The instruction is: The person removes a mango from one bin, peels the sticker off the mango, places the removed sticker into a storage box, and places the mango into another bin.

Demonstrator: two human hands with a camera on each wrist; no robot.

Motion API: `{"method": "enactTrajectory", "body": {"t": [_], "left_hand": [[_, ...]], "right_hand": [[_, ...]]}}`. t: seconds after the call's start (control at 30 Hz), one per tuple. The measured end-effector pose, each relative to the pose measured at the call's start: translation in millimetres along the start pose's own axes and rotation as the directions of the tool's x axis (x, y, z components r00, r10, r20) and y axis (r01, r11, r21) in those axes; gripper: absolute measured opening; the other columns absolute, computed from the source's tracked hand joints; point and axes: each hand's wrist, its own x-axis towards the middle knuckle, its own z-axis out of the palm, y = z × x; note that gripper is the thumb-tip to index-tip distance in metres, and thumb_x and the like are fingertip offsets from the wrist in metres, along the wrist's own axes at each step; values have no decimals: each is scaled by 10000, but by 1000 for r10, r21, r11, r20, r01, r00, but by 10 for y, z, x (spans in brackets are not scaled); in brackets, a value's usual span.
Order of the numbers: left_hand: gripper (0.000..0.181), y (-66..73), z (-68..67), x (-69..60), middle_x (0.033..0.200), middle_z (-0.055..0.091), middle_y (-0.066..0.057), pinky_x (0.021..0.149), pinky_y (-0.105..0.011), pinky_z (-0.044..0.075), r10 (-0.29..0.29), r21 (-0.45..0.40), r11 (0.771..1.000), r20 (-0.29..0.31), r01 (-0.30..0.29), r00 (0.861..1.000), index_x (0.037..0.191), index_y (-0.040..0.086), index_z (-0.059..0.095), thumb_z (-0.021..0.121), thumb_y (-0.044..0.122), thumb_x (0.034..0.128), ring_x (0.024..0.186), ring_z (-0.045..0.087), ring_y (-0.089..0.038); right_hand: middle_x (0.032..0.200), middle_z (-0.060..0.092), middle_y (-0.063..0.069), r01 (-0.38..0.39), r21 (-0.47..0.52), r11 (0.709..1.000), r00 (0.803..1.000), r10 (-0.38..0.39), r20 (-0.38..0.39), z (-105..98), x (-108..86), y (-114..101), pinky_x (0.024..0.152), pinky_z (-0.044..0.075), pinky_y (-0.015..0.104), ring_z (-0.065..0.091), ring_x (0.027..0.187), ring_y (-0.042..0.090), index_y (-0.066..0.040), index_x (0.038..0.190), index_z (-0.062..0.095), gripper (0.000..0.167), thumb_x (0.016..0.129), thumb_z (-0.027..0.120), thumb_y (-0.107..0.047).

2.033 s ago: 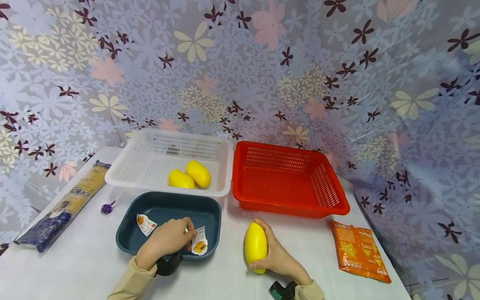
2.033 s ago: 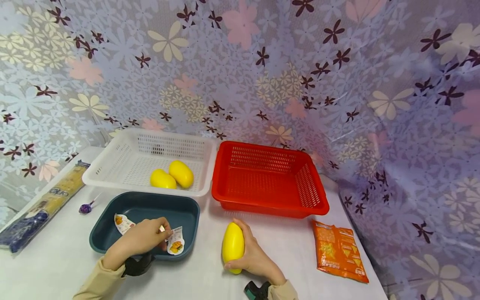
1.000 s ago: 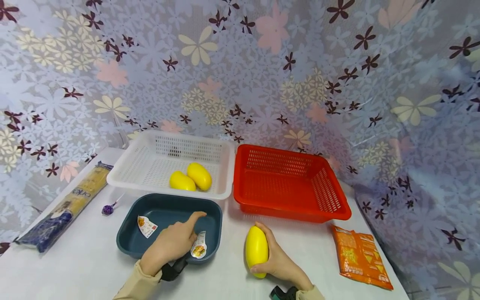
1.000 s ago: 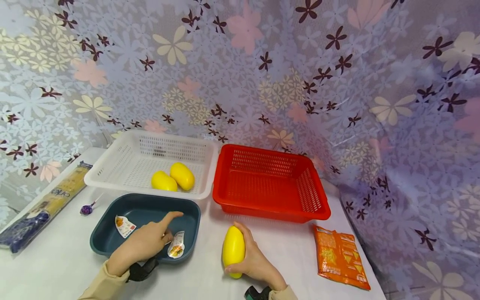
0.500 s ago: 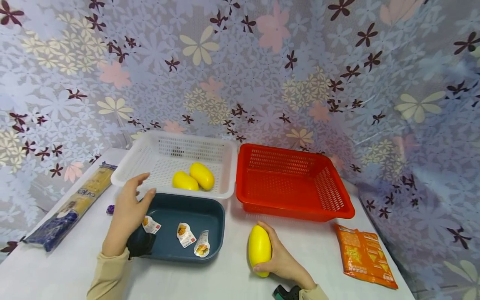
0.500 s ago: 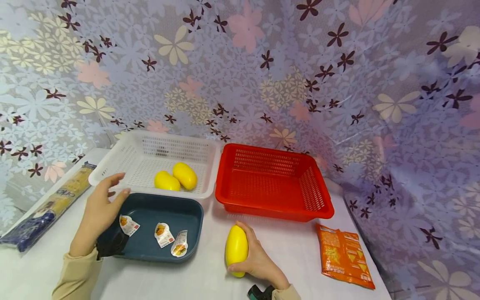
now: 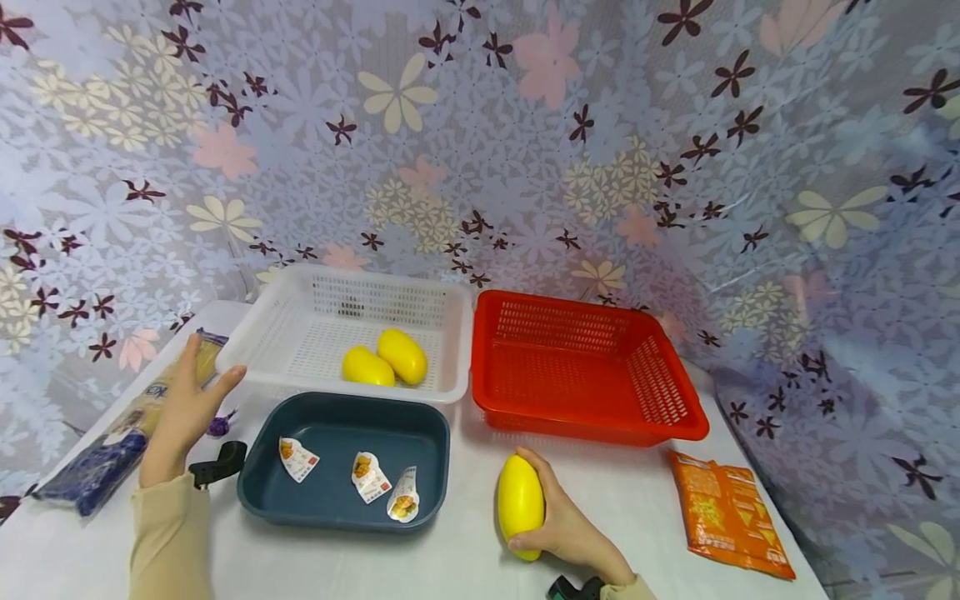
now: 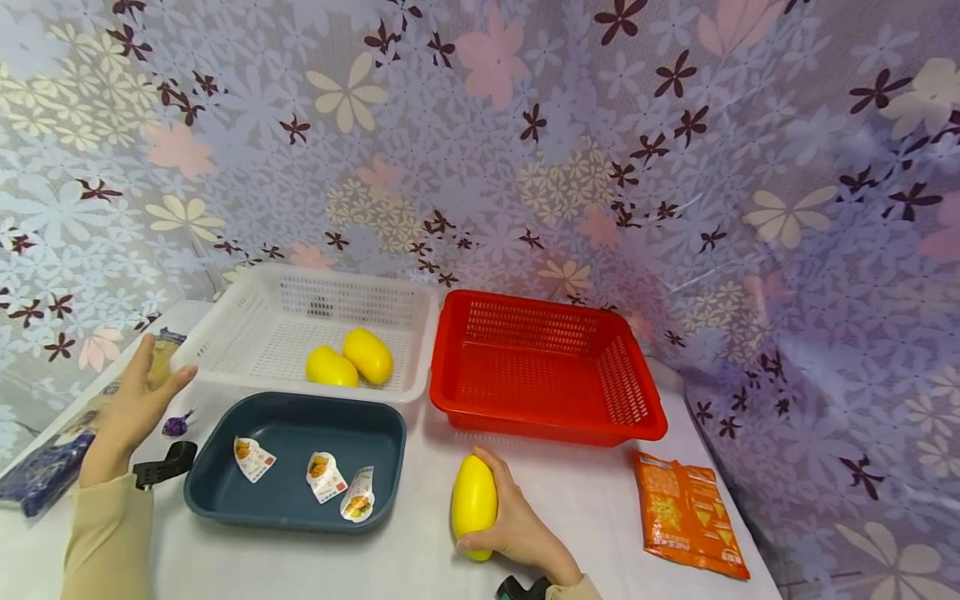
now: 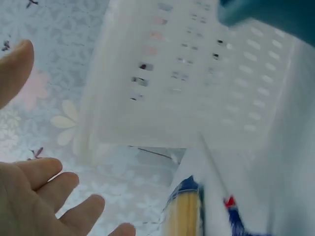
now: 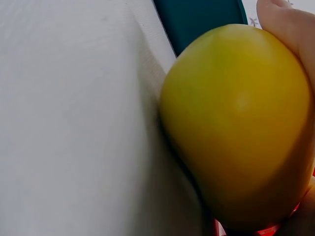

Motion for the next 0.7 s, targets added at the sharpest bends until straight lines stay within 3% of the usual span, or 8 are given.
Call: {"method": "enactTrajectory", "body": {"t": [0.13, 0.23, 0.47, 0.7], "left_hand": [[903, -50, 40, 81, 1583, -134, -278, 1104, -725, 47, -12, -2, 1000, 65, 12, 998, 1532, 26, -112, 505, 399, 988, 1428, -54, -557], [888, -57, 86, 116, 1581, -120, -290, 1112, -704, 92, 11, -15, 1000, 92, -10, 996, 1523, -40, -59, 537, 340, 986, 1433, -38, -550], [890, -32, 110, 104, 1582, -114, -294, 1117, -685, 115, 29, 1, 1000, 87, -29, 996, 1503, -99, -24, 583, 274, 969, 1447, -45, -526], [886, 1, 95, 115, 1577, -51, -323, 1075, -688, 227, 42, 76, 996, 80, -49, 996, 1491, -130, 11, 585, 297, 968, 1426, 51, -560]], "right_hand": [[1462, 320, 202, 7, -13, 1000, 1000, -7, -6, 3, -2, -14, 842, 435, 332, 470, 1078, 253, -238, 1529, 148, 1154, 632, 871, -178], [1458, 338, 188, 13, -37, 999, 999, -14, -29, 14, -13, -22, 856, 430, 344, 471, 1088, 246, -234, 1526, 167, 1156, 616, 879, -191], [1496, 325, 139, 11, -82, 997, 997, -17, -76, 68, -18, -55, 919, 422, 378, 456, 1141, 230, -183, 1527, 197, 1164, 600, 899, -226], [1514, 316, 129, 13, -120, 993, 996, -24, -90, 80, -10, -107, 949, 418, 405, 443, 1180, 237, -136, 1527, 200, 1165, 601, 901, -236]]}}
